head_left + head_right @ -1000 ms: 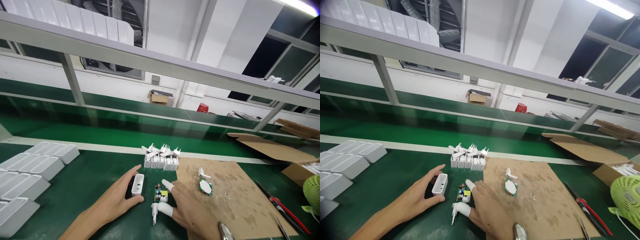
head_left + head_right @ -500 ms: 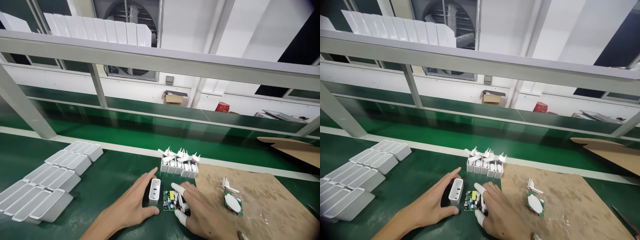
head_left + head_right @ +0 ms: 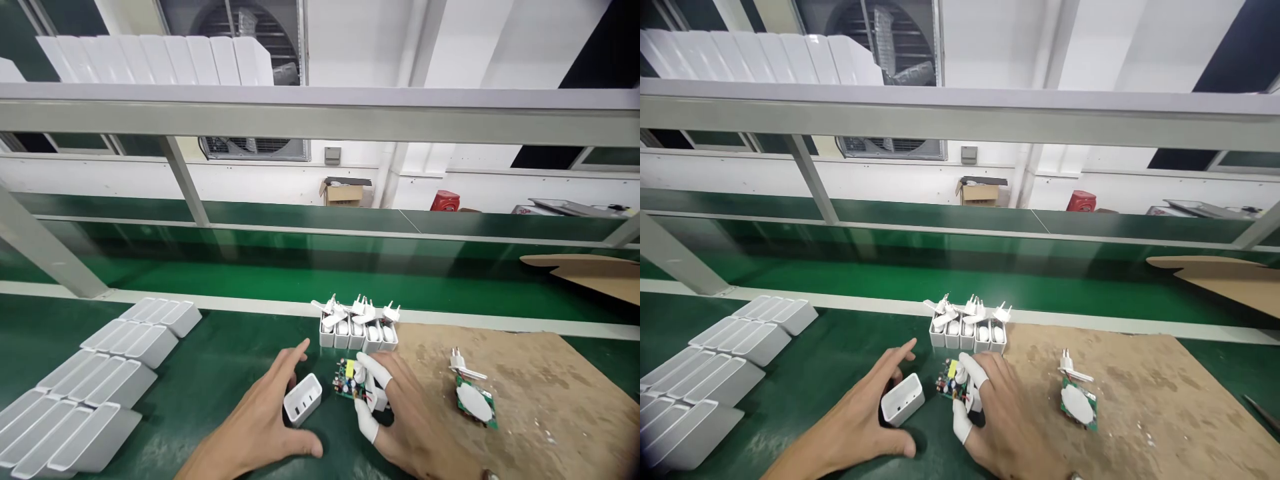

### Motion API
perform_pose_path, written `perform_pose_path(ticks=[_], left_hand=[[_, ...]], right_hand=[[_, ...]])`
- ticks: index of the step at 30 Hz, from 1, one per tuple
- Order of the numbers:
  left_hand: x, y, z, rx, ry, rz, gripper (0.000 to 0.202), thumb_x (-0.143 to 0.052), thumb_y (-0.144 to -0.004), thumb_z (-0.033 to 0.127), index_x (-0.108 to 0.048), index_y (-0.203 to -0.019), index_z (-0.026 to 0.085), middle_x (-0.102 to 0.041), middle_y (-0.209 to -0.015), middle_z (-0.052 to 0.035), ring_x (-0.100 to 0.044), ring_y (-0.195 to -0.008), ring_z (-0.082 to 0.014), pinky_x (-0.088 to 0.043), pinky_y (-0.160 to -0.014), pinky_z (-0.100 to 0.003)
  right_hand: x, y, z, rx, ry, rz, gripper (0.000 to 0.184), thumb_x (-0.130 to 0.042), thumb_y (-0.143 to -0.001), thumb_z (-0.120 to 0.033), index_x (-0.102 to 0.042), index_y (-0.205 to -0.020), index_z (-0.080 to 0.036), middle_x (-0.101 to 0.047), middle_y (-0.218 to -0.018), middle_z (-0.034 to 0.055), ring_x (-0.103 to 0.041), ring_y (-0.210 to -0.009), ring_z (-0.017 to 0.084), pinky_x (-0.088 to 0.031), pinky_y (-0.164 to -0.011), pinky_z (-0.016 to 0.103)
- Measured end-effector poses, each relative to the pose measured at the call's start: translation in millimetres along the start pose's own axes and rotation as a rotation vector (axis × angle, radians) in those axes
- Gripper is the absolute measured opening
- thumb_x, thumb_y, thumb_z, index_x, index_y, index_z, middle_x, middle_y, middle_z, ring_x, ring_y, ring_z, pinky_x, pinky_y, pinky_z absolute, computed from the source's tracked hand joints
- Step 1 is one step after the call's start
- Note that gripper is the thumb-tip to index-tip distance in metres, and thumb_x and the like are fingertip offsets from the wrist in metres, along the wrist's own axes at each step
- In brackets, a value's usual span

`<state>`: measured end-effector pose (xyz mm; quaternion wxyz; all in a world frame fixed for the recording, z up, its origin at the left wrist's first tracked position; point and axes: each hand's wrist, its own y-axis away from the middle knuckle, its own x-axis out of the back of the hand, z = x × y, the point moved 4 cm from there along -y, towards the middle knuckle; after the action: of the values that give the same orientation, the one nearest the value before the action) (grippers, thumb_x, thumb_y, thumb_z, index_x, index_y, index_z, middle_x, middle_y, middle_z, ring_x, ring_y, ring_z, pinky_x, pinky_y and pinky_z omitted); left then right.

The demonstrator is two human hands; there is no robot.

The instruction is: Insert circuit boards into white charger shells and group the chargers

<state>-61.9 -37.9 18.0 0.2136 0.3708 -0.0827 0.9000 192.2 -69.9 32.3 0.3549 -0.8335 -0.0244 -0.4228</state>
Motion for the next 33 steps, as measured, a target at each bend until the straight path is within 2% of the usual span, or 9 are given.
perform_pose_path(ticks=[2, 4, 6, 8, 11, 14, 21, 28, 33], left_hand=[[1.2, 3.2, 1.3, 0.016, 0.037, -0.105, 0.138, -0.104, -0.055, 0.046, -0.018, -0.164, 0.042, -0.045, -0.155, -0.0107, -0.062, -0.117, -0.0326, -0.057, -0.102, -0.048], [0.8, 4.7, 4.2, 0.046, 0.058, -0.166, 0.114, -0.1, -0.063, 0.037, -0.037, -0.158, 0.039, -0.054, -0.148, -0.0086, -0.061, -0.122, -0.0341, -0.055, -0.105, -0.047], [-0.9, 3.2, 9.3, 0.042, 0.076, -0.156, 0.079, -0.09, -0.074, 0.024, -0.053, -0.143, 0.036, -0.063, -0.133, -0.0044, -0.065, -0.113, -0.0297, -0.056, -0.098, -0.041], [-2.0, 0.2, 15.6, -0.027, 0.108, -0.072, 0.067, -0.078, -0.082, 0.013, -0.054, -0.14, 0.035, -0.063, -0.127, -0.0019, -0.067, -0.104, -0.0238, -0.057, -0.092, -0.036], [-3.2, -1.4, 21.8, -0.17, 0.09, 0.055, 0.08, -0.068, -0.086, 0.004, -0.041, -0.152, 0.04, -0.054, -0.138, -0.0023, -0.061, -0.119, -0.0232, -0.052, -0.104, -0.037], [-4.9, -0.1, 22.7, -0.245, -0.014, 0.093, 0.089, -0.067, -0.087, 0.0, -0.033, -0.157, 0.043, -0.05, -0.142, -0.0038, -0.052, -0.131, -0.0266, -0.046, -0.114, -0.044], [-6.5, 0.7, 26.7, -0.325, -0.095, 0.108, 0.089, -0.065, -0.091, -0.001, -0.029, -0.161, 0.039, -0.05, -0.138, -0.0065, -0.053, -0.125, -0.0273, -0.05, -0.11, -0.045], [-8.6, 0.2, 28.5, -0.353, -0.13, 0.102, 0.086, -0.062, -0.092, 0.0, -0.027, -0.162, 0.037, -0.051, -0.136, -0.0081, -0.054, -0.12, -0.028, -0.052, -0.106, -0.046], [-11.5, 0.4, 25.8, -0.323, -0.137, 0.067, 0.086, -0.062, -0.093, 0.0, -0.026, -0.162, 0.037, -0.048, -0.14, -0.0083, -0.051, -0.124, -0.0293, -0.048, -0.111, -0.05]], right_hand=[[4.0, -1.5, -2.3, 0.005, -0.015, 0.055, 0.06, -0.052, -0.093, -0.01, -0.041, -0.152, -0.016, -0.059, -0.127, 0.0154, -0.057, -0.119, 0.031, -0.058, -0.097, 0.053], [8.8, -2.3, -7.4, 0.009, -0.07, 0.111, 0.061, -0.053, -0.093, -0.009, -0.042, -0.152, -0.015, -0.059, -0.126, 0.0155, -0.057, -0.118, 0.03, -0.058, -0.096, 0.05], [13.2, -3.0, -16.0, 0.021, -0.151, 0.148, 0.059, -0.053, -0.093, -0.006, -0.043, -0.151, -0.014, -0.059, -0.127, 0.0153, -0.058, -0.118, 0.028, -0.058, -0.096, 0.046], [15.8, -3.4, -27.8, 0.073, -0.207, 0.164, 0.059, -0.055, -0.092, -0.004, -0.046, -0.149, -0.012, -0.057, -0.128, 0.016, -0.057, -0.121, 0.028, -0.057, -0.097, 0.044], [14.6, -2.7, -42.7, 0.16, -0.158, 0.183, 0.061, -0.057, -0.087, 0.001, -0.047, -0.147, -0.008, -0.057, -0.13, 0.0173, -0.053, -0.125, 0.031, -0.052, -0.102, 0.048], [7.3, -0.9, -45.5, 0.185, -0.073, 0.199, 0.063, -0.055, -0.085, 0.005, -0.047, -0.147, -0.005, -0.058, -0.129, 0.0184, -0.051, -0.126, 0.033, -0.049, -0.104, 0.05], [-6.2, 3.0, -38.7, 0.254, 0.079, 0.27, 0.056, -0.054, -0.085, -0.007, -0.054, -0.141, -0.003, -0.063, -0.124, 0.0171, -0.056, -0.123, 0.033, -0.05, -0.102, 0.047], [-13.0, 6.3, -36.8, 0.235, 0.134, 0.174, 0.064, -0.051, -0.084, -0.009, -0.048, -0.147, -0.005, -0.065, -0.125, 0.0175, -0.058, -0.124, 0.035, -0.056, -0.1, 0.048], [-16.6, 8.3, -35.3, 0.236, 0.122, 0.157, 0.066, -0.051, -0.085, -0.007, -0.044, -0.15, -0.002, -0.065, -0.127, 0.0188, -0.057, -0.125, 0.036, -0.056, -0.101, 0.052]])
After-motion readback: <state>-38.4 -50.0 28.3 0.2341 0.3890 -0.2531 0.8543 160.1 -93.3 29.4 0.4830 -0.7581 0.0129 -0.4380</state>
